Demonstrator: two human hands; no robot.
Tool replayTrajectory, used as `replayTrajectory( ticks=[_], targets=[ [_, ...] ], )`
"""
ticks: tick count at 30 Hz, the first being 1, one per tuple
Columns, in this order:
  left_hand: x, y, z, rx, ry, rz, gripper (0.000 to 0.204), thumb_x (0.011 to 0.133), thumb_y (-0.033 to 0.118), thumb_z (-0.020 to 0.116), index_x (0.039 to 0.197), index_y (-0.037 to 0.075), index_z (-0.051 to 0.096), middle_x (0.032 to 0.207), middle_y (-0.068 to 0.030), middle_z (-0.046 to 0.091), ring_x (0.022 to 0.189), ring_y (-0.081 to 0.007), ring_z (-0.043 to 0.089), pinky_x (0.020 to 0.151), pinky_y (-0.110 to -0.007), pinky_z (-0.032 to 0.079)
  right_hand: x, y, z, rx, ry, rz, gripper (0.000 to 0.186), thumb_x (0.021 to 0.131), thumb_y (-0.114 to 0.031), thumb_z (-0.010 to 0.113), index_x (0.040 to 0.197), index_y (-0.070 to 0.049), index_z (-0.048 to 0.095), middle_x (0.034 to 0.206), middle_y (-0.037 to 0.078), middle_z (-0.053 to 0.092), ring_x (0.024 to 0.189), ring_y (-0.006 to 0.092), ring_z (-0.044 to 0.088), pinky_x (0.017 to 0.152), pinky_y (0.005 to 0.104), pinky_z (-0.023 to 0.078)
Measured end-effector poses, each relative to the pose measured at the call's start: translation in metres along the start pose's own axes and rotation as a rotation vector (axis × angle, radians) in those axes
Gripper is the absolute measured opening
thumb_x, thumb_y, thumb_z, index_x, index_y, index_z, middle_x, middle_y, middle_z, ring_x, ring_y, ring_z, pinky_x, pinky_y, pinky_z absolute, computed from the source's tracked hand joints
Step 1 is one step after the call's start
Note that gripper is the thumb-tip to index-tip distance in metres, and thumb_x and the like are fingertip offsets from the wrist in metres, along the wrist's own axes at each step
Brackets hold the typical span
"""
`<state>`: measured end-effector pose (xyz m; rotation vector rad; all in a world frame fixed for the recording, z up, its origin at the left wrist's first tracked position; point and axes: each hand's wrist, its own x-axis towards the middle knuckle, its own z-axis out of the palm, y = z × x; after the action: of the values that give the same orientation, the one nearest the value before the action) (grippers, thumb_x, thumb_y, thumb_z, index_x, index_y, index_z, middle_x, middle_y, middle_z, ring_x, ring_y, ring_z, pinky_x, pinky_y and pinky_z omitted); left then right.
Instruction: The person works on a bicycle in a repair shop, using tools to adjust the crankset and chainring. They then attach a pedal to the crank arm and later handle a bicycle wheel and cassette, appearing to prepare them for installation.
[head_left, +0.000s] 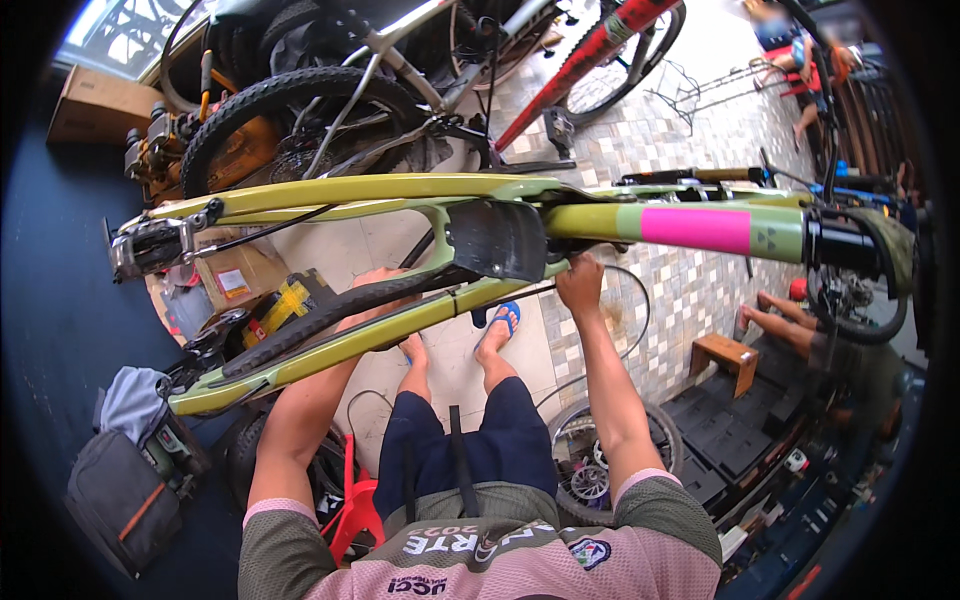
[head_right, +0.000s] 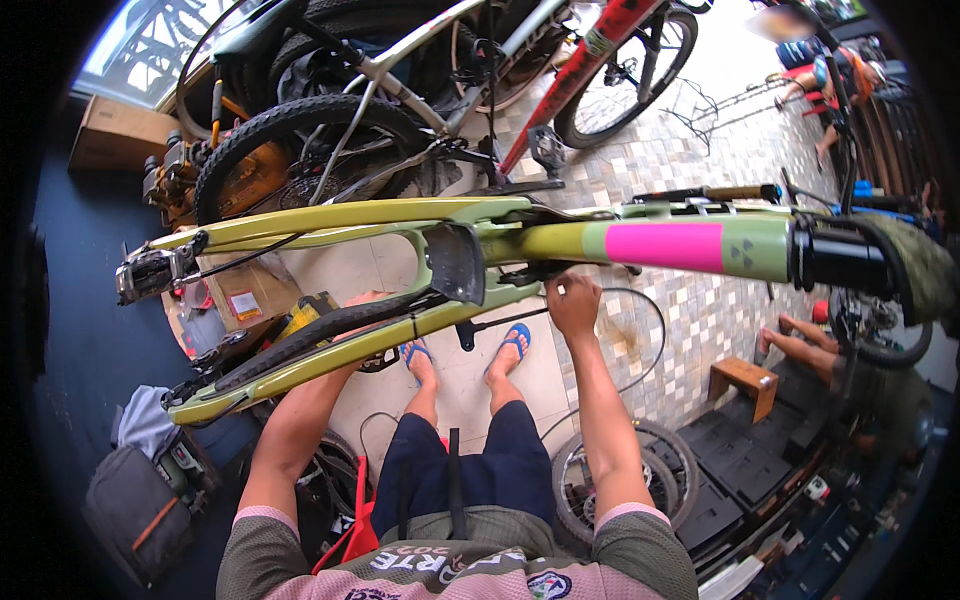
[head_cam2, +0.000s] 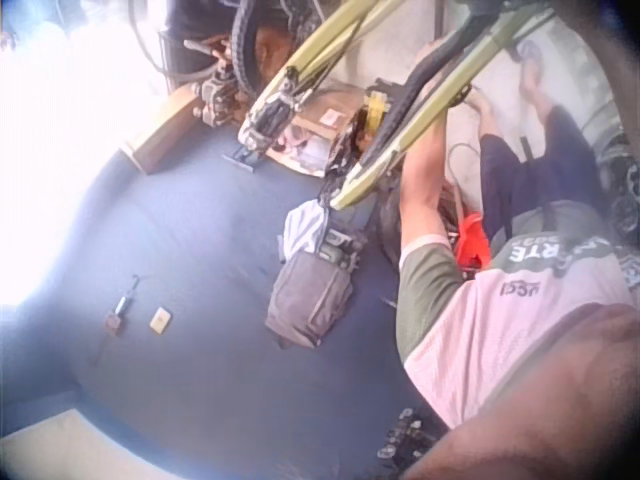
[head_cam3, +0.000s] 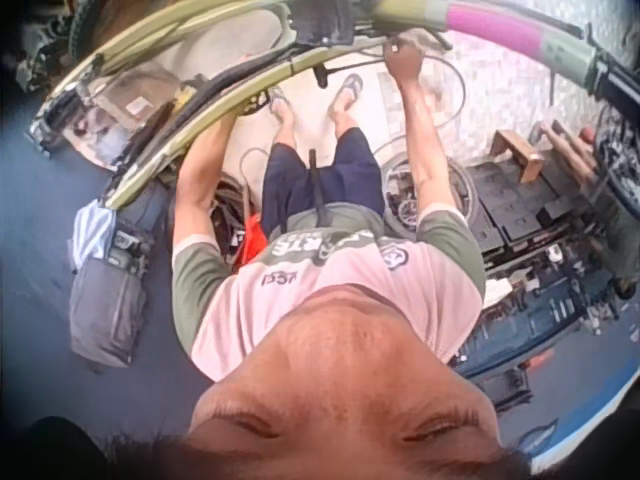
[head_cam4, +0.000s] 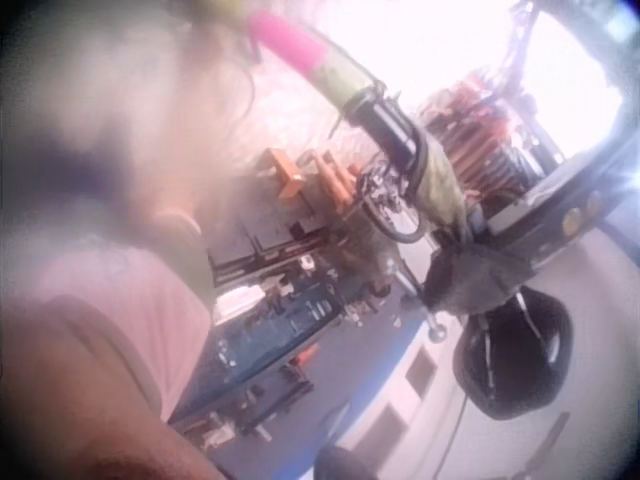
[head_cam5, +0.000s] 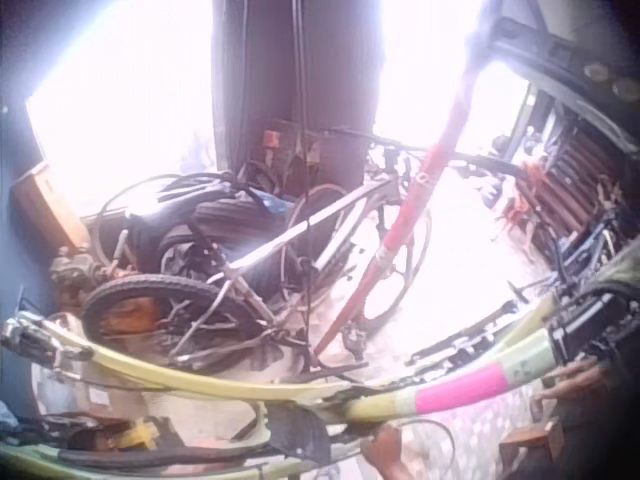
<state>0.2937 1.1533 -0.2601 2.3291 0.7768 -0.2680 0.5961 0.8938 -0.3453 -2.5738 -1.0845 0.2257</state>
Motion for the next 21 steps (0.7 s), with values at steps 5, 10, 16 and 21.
replayTrajectory(
  ticks=[5, 10, 16, 21],
  targets=[
    [-0.011, -0.001, 0.001, -0.125, 0.137, 0.103, 0.019, 0.090, 0.029, 0.066, 0.094, 0.012, 0.075, 0.087, -0.0166, 0.074, 0.081, -0.0407, 0.073, 0.074, -0.049, 0.058, -0.007, 0.043, -0.124, 0.267, 0.479, 0.066, 0.021, 0.100, -0.005, 0.058, 0.108, -0.001, 0.077, 0.112, 0.016, 0.077, 0.107, 0.0293, 0.071, 0.098, 0.0383, 0.053],
    [-0.016, 0.002, -0.005, -0.124, 0.117, 0.059, 0.018, 0.092, 0.026, 0.065, 0.093, 0.010, 0.073, 0.085, -0.0165, 0.073, 0.080, -0.0403, 0.072, 0.074, -0.048, 0.058, -0.006, -0.012, -0.221, 0.216, 0.927, 0.248, 0.041, 0.113, -0.017, 0.038, 0.127, 0.006, 0.068, 0.123, 0.019, 0.073, 0.117, 0.0250, 0.068, 0.110, 0.0373, 0.049],
    [0.003, -0.015, 0.005, -0.158, 0.142, 0.209, 0.013, 0.083, 0.025, 0.075, 0.087, 0.013, 0.074, 0.080, -0.0156, 0.070, 0.079, -0.0351, 0.074, 0.069, -0.044, 0.057, -0.026, 0.017, 0.100, 0.133, 0.497, 0.398, 0.036, 0.098, -0.025, 0.057, 0.125, -0.004, 0.070, 0.136, 0.021, 0.068, 0.141, 0.0331, 0.050, 0.121, 0.0557, 0.026],
    [-0.009, -0.022, 0.027, -0.035, 0.111, 0.114, 0.019, 0.083, 0.031, 0.074, 0.093, 0.015, 0.076, 0.085, -0.0128, 0.073, 0.080, -0.0352, 0.072, 0.071, -0.046, 0.056, 0.005, -0.004, 0.063, 0.053, 0.179, 0.387, 0.035, 0.096, -0.026, 0.059, 0.124, -0.007, 0.071, 0.140, 0.019, 0.065, 0.144, 0.0364, 0.048, 0.122, 0.0593, 0.022]
  ],
)
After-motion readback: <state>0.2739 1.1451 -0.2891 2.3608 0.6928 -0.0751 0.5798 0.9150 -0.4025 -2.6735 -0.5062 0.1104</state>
